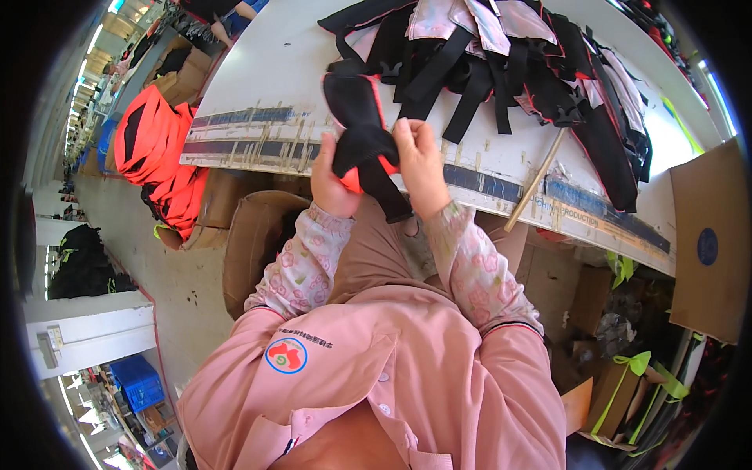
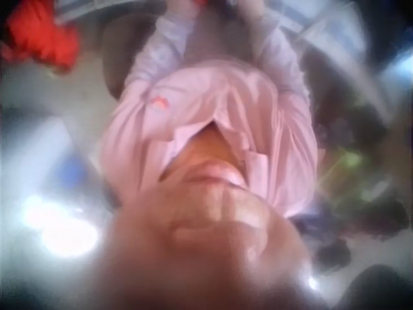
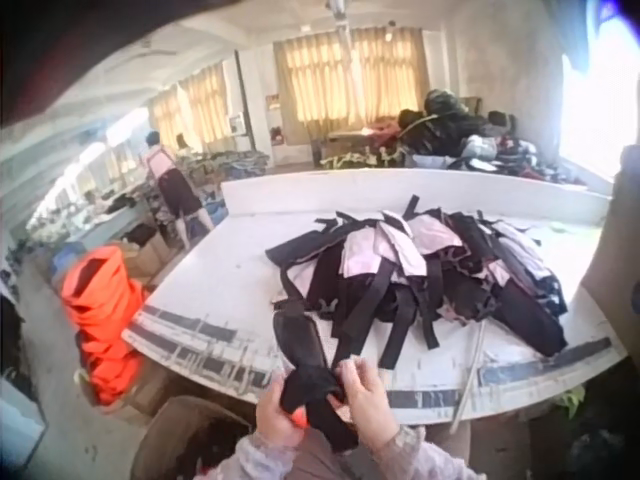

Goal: Assembling, folding, and organizing fabric straps and textile components in a factory setting.

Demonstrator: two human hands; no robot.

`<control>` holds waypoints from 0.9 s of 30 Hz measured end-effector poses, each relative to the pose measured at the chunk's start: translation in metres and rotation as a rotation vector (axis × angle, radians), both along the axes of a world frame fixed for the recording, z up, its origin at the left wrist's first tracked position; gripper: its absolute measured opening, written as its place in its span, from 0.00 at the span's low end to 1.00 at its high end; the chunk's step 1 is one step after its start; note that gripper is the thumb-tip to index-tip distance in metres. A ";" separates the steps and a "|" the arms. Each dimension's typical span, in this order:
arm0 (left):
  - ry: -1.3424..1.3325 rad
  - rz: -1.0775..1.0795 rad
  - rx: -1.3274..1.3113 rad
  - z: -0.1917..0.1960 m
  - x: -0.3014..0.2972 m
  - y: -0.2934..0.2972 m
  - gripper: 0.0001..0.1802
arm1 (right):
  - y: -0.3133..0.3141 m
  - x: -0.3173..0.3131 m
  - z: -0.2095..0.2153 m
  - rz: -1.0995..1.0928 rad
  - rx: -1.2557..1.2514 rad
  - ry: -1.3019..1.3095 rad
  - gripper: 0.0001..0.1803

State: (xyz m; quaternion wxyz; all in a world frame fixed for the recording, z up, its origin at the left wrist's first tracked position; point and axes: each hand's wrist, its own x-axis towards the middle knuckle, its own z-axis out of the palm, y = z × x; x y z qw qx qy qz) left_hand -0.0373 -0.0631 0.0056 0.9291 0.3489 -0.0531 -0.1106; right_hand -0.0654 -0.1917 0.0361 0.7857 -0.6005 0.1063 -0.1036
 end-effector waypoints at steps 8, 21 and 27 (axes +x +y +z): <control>-0.528 0.820 1.085 -0.008 0.024 0.013 0.09 | 0.008 -0.022 -0.012 0.185 -0.647 0.088 0.34; -0.633 -0.316 1.196 -0.034 0.057 0.048 0.20 | 0.013 -0.030 -0.016 0.385 -1.324 -0.441 0.26; -0.418 -0.698 1.039 -0.023 0.063 0.050 0.14 | 0.000 -0.036 -0.007 0.573 -1.444 -0.542 0.14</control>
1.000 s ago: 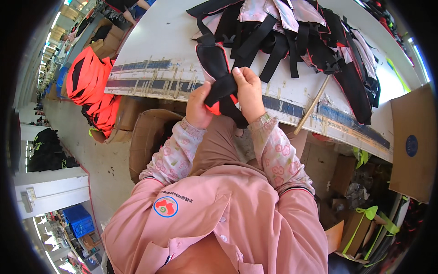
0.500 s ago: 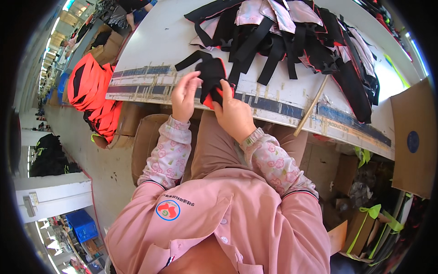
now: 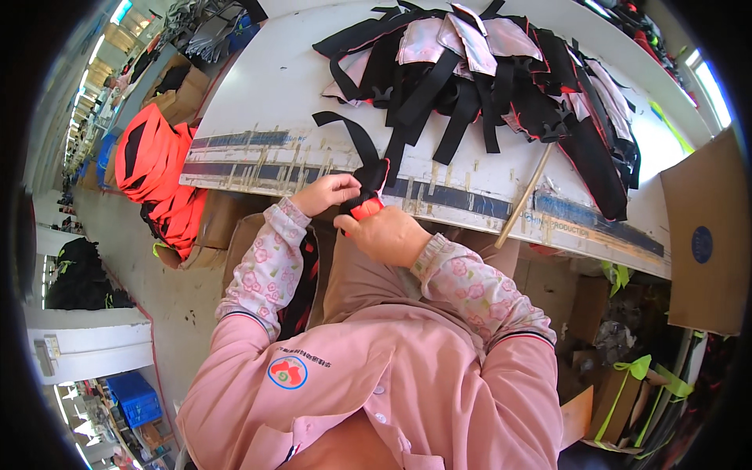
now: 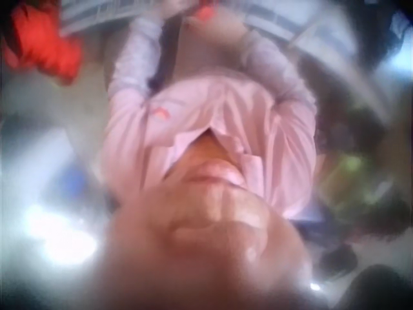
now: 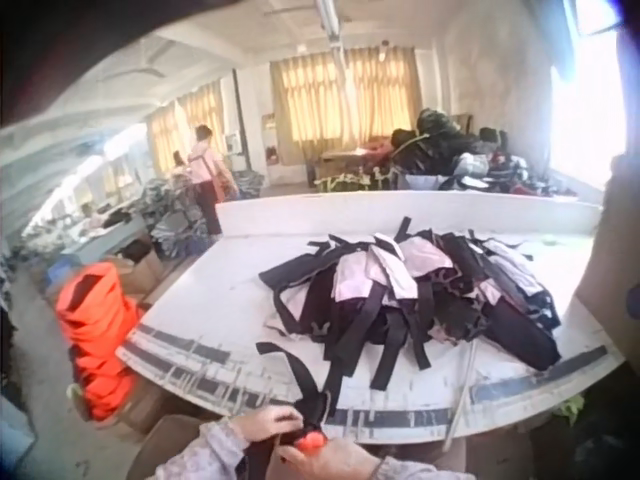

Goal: Assembling, folding, and organizing fabric straps and textile components in a factory setting.

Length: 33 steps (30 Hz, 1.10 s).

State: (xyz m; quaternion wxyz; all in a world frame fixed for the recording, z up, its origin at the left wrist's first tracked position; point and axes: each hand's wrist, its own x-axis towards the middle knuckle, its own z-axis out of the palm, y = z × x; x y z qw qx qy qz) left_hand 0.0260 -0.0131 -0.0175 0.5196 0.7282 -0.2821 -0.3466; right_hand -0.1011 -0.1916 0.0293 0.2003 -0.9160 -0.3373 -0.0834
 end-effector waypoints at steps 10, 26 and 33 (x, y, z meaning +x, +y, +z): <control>0.223 0.444 -0.559 0.006 -0.014 -0.011 0.09 | -0.007 0.019 -0.002 -0.104 -0.033 -0.066 0.07; -0.702 1.235 0.002 0.011 0.080 0.081 0.17 | 0.058 0.001 0.027 0.042 0.818 0.324 0.06; -0.783 1.324 0.093 0.028 0.087 0.161 0.18 | 0.082 -0.009 0.055 0.228 0.807 0.468 0.06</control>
